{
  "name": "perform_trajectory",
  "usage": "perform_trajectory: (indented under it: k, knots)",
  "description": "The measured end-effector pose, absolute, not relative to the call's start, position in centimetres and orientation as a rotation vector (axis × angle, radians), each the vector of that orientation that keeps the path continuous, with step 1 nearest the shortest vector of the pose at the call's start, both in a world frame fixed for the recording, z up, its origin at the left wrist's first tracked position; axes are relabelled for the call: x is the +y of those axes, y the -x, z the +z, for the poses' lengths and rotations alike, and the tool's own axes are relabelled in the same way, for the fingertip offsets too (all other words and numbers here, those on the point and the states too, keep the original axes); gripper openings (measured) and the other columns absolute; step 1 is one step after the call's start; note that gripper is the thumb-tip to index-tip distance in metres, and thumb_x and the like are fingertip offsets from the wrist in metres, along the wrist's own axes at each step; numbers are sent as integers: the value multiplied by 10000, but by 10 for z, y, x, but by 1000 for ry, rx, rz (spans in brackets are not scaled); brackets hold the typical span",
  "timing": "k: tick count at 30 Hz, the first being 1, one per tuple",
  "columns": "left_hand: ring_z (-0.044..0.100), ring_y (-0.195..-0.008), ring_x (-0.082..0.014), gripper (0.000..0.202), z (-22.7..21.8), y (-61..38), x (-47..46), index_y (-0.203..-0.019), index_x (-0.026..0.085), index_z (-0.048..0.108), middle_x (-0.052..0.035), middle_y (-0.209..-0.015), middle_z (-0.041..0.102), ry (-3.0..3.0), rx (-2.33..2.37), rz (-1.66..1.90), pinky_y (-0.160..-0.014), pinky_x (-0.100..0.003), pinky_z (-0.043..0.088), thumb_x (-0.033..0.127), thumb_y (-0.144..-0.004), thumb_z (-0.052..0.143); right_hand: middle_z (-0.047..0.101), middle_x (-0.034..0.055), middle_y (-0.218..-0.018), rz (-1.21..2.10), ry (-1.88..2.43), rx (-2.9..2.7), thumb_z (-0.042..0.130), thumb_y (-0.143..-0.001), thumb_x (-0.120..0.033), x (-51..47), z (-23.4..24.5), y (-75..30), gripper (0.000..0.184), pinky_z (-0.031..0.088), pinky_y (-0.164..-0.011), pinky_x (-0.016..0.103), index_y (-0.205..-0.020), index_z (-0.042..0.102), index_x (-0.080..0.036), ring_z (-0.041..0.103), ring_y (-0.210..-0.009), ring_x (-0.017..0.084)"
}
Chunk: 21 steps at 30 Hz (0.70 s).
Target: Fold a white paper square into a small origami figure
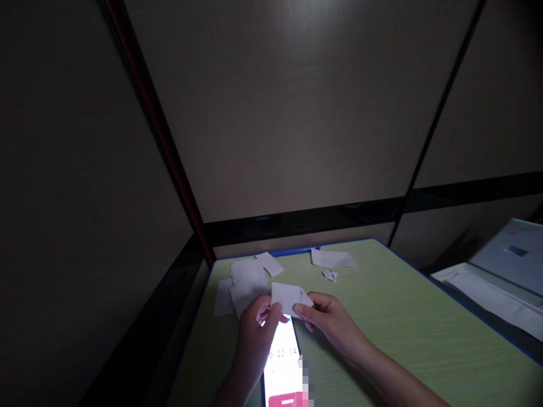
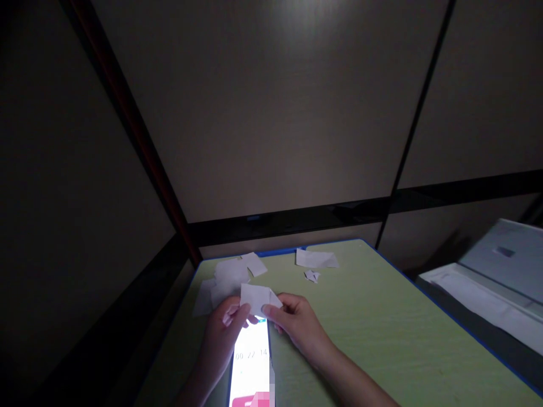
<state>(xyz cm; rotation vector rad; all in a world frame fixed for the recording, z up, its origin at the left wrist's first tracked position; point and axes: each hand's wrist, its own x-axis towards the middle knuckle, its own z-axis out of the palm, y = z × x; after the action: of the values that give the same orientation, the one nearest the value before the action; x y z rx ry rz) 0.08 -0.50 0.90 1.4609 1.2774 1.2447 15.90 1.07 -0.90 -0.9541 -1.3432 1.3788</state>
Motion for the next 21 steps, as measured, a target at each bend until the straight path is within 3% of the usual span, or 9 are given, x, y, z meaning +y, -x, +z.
perform_trajectory:
  k: [5, 11, 15, 21]
  knots:
    - [624, -593, -175, 131, 0, 0, -4, -716, 162, 565, -28, -650, 660, -1494, 1300, 1253, -545, -251, 454, 281, -759, 532, 488, -36, -605, 1355, 894, -1382, 683, -674, -394, 13, -2, -162, 267, 312, -527, 234, -755, 619, -147, 422, -550, 99]
    - [570, -503, -144, 167, 7, -5, -4, -688, 159, 532, 0, -531, 606, -1385, 1290, 1278, -483, -226, 407, 315, -747, 530, 428, -62, -484, 1353, 970, -1274, 714, -613, -435, 13, -7, -158, 358, 247, -475, 231, -539, 492, -164, 358, -463, 83]
    - [578, -541, -145, 138, 9, -10, -4, -711, 145, 544, -4, -574, 611, -1366, 1199, 1191, -491, -223, 403, 273, -685, 589, 475, -47, -470, 1371, 936, -1174, 693, -648, -433, 10, -11, -154, 349, 264, -495, 238, -538, 498, -165, 380, -463, 92]
    - [578, -609, -146, 103, 0, -13, -4, -764, 143, 561, -20, -656, 626, -1411, 1128, 1184, -540, -231, 420, 237, -725, 575, 494, -34, -519, 1411, 856, -1037, 672, -701, -370, 6, -17, -148, 280, 306, -541, 243, -587, 525, -161, 411, -507, 100]
